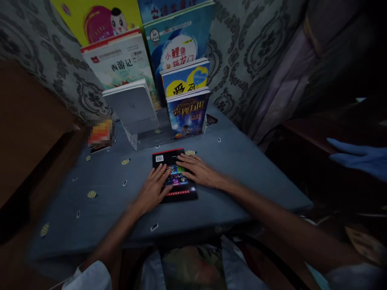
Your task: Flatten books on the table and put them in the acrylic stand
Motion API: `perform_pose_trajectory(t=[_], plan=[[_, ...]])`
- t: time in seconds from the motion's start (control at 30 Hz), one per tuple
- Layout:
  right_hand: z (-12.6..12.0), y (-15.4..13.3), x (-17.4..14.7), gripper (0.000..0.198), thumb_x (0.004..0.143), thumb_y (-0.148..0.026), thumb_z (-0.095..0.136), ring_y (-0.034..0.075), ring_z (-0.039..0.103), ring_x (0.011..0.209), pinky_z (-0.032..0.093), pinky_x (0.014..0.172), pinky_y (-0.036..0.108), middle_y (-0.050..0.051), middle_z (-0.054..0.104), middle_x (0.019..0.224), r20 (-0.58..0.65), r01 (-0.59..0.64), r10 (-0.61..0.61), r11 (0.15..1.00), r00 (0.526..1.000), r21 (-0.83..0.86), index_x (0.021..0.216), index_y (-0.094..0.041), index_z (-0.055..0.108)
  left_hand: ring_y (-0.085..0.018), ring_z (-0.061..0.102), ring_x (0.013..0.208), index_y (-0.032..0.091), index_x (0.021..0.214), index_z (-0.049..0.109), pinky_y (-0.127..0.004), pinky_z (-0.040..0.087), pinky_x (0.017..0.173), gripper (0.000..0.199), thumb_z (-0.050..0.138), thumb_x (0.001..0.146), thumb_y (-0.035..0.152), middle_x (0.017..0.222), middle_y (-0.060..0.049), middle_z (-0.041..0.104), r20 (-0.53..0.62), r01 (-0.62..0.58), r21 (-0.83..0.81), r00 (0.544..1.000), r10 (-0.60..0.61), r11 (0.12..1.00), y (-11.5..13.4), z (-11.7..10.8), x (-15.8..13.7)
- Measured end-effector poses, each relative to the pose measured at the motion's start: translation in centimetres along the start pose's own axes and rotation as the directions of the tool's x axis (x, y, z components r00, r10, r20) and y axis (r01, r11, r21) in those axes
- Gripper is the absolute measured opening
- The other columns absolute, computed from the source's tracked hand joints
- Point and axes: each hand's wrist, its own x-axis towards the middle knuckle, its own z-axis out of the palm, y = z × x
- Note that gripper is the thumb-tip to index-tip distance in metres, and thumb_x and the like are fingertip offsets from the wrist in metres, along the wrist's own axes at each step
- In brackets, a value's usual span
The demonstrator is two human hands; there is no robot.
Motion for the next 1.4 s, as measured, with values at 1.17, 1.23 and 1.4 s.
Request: perform_pose_trajectory(t=[1.17,1.23,1.4], plan=[[-5.4,-8.6,-2.9,0.024,0.101,-0.033,0.051,0.017,0.074,0.073,0.060,0.067,0.025,0.003,0.078,0.086,-0.454,0.167,-0.125,0.985,0.882,0.053,0.102,-0.020,0.072,-0.032,0.051,0.135,0.022,0.127,0.068,-0.048,0.033,0.117,0.058,0.040,0.097,0.063,0.140,-0.009,0.062,-0.018,0.089,-0.936,0.954,-0.299,0.341,0.9,-5.7,-3.8],[-5.4,-8.1,-1.8,0.024,0.099,-0.036,0.056,0.014,0.068,0.057,0.054,0.056,0.023,-0.001,0.074,0.071,-0.549,0.066,0.008,0.991,0.836,0.114,0.090,-0.021,0.073,-0.031,0.056,0.130,0.019,0.127,0.068,-0.046,0.036,0.115,0.060,0.046,0.094,0.065,0.136,-0.011,0.064,-0.097,0.008,-0.964,0.920,-0.379,0.266,0.4,-4.9,-2.6],[-4.5,-6.3,0.0,0.025,0.095,-0.041,0.057,0.016,0.064,0.062,0.053,0.061,0.026,-0.001,0.070,0.072,-0.573,-0.045,0.225,0.950,0.788,0.310,0.092,-0.021,0.072,-0.026,0.060,0.122,0.017,0.121,0.068,-0.041,0.039,0.113,0.056,0.055,0.091,0.062,0.125,-0.009,0.070,-0.247,-0.081,-0.937,0.840,-0.483,0.339,-0.3,-3.0,0.9]])
